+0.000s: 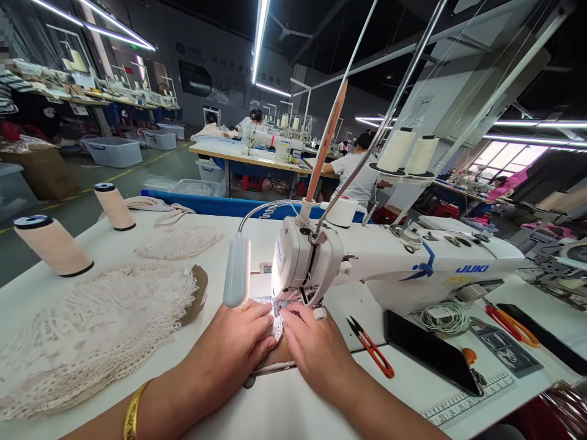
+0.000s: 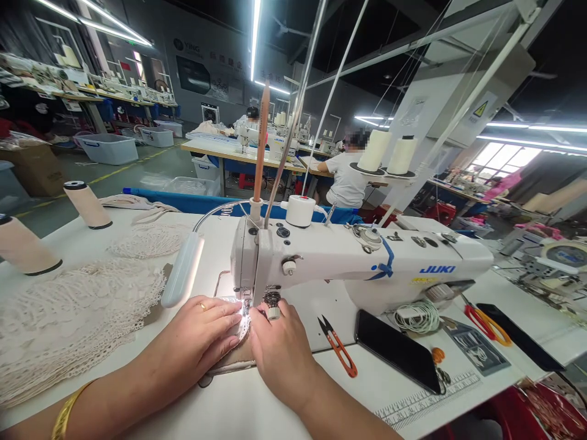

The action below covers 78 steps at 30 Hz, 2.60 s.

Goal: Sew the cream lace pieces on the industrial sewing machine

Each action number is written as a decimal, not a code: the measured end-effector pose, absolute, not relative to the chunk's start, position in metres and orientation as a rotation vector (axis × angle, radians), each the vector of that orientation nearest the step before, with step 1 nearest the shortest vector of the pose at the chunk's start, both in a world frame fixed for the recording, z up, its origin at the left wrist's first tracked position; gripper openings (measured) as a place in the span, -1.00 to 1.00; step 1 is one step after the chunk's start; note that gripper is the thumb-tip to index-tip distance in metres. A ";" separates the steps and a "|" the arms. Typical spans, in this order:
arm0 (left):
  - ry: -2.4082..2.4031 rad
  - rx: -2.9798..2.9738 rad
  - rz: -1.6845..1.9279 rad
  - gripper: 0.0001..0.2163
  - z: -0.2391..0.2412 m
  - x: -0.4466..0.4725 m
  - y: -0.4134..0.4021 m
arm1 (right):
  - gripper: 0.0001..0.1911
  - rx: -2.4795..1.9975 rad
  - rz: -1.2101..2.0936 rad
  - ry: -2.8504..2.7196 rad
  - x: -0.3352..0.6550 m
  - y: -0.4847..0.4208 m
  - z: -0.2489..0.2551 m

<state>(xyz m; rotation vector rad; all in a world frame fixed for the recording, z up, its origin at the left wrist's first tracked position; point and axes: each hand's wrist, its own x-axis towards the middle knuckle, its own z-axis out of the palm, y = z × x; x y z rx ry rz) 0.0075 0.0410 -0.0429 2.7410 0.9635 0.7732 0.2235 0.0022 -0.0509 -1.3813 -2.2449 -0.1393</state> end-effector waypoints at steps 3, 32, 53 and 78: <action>0.994 2.700 0.738 -0.90 -0.038 0.002 0.031 | -0.68 -1.312 -0.100 -2.246 0.227 0.000 -0.052; 0.853 2.521 0.861 -0.61 -0.050 0.009 0.057 | -0.71 -1.290 0.350 -2.073 0.221 0.005 -0.048; 0.754 2.812 0.907 -0.76 -0.054 0.003 0.042 | -0.76 -1.286 0.016 -2.346 0.234 0.003 -0.055; 0.719 2.863 0.877 -0.72 -0.053 0.003 0.050 | -0.72 -1.364 -0.024 -2.344 0.232 0.007 -0.051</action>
